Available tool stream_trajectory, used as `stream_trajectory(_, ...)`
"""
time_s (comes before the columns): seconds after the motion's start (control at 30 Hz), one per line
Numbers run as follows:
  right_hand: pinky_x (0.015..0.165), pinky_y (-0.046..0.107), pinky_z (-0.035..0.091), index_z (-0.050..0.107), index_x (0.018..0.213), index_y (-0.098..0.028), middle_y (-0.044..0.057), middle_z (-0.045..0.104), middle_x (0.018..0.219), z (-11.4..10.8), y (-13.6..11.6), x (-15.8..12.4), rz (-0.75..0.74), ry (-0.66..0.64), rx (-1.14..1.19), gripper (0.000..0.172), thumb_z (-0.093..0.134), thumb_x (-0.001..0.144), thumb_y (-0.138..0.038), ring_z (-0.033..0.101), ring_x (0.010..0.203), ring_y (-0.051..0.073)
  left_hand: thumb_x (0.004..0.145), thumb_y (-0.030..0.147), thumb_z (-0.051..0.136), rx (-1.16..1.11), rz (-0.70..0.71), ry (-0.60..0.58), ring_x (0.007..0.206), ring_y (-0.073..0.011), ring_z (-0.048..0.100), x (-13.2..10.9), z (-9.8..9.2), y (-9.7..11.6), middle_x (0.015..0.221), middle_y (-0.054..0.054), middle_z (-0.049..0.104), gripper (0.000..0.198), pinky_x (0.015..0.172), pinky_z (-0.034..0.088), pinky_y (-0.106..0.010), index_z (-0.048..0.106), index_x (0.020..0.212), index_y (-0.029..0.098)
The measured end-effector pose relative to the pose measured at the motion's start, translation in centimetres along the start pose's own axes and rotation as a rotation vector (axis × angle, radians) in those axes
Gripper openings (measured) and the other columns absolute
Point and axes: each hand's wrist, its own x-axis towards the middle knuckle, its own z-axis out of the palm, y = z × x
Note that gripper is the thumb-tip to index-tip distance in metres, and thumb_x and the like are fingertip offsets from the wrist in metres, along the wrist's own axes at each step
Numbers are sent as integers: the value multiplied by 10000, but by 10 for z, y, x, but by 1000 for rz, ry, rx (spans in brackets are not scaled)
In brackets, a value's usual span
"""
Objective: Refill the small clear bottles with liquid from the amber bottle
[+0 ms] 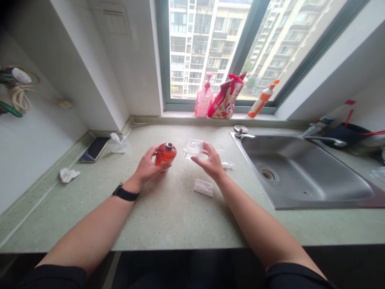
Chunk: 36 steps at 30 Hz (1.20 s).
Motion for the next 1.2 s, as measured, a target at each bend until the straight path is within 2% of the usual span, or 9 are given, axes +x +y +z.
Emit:
stream_trajectory(0.13, 1110, 534, 544, 576, 1425, -304, 116, 657, 1455, 2, -5, 14, -51, 13, -37, 790, 880, 746, -572, 647, 1334, 314, 706, 615, 934, 47, -16, 34, 1127, -317, 715, -4, 2, 3, 1263, -126, 726, 792, 978, 573, -478, 589, 1311, 238)
stream_trajectory(0.23, 1112, 546, 541, 554, 1456, -316, 115, 654, 1466, 7, -5, 19, -87, 61, -46, 820, 877, 752, -585, 637, 1354, 323, 720, 630, 922, 139, 23, 48, 1097, -317, 730, -6, 2, 6, 1215, -105, 743, 747, 998, 558, -496, 589, 1272, 253)
stream_trajectory(0.37, 1082, 567, 562, 555, 1462, -310, 127, 671, 1442, 15, -4, 14, -149, 150, -78, 842, 883, 743, -601, 649, 1334, 342, 748, 621, 908, 280, 55, 70, 1115, -314, 726, -9, 4, 10, 1221, -79, 741, 723, 1022, 534, -497, 590, 1295, 271)
stream_trajectory(0.5, 1051, 558, 588, 554, 1470, -301, 130, 682, 1417, 14, -5, 4, -234, 184, -156, 822, 882, 766, -568, 663, 1307, 344, 765, 630, 896, 369, 82, 70, 1108, -300, 724, -12, 6, 14, 1216, -64, 742, 714, 1043, 503, -487, 601, 1309, 273)
stream_trajectory(0.77, 1025, 543, 608, 557, 1470, -294, 113, 714, 1328, -1, -11, -1, -461, 185, -349, 737, 860, 822, -473, 694, 1224, 336, 801, 642, 865, 486, 112, 48, 1135, -304, 712, -16, 7, 21, 1268, -77, 740, 726, 1051, 474, -469, 600, 1362, 266)
stream_trajectory(1.2, 1052, 560, 604, 512, 1520, -321, 107, 690, 1341, -1, -19, -4, -568, 176, -447, 764, 829, 828, -251, 686, 1239, 343, 817, 648, 850, 521, 95, 45, 1081, -291, 711, -18, 10, 19, 1258, -73, 740, 712, 1020, 482, -476, 604, 1368, 269)
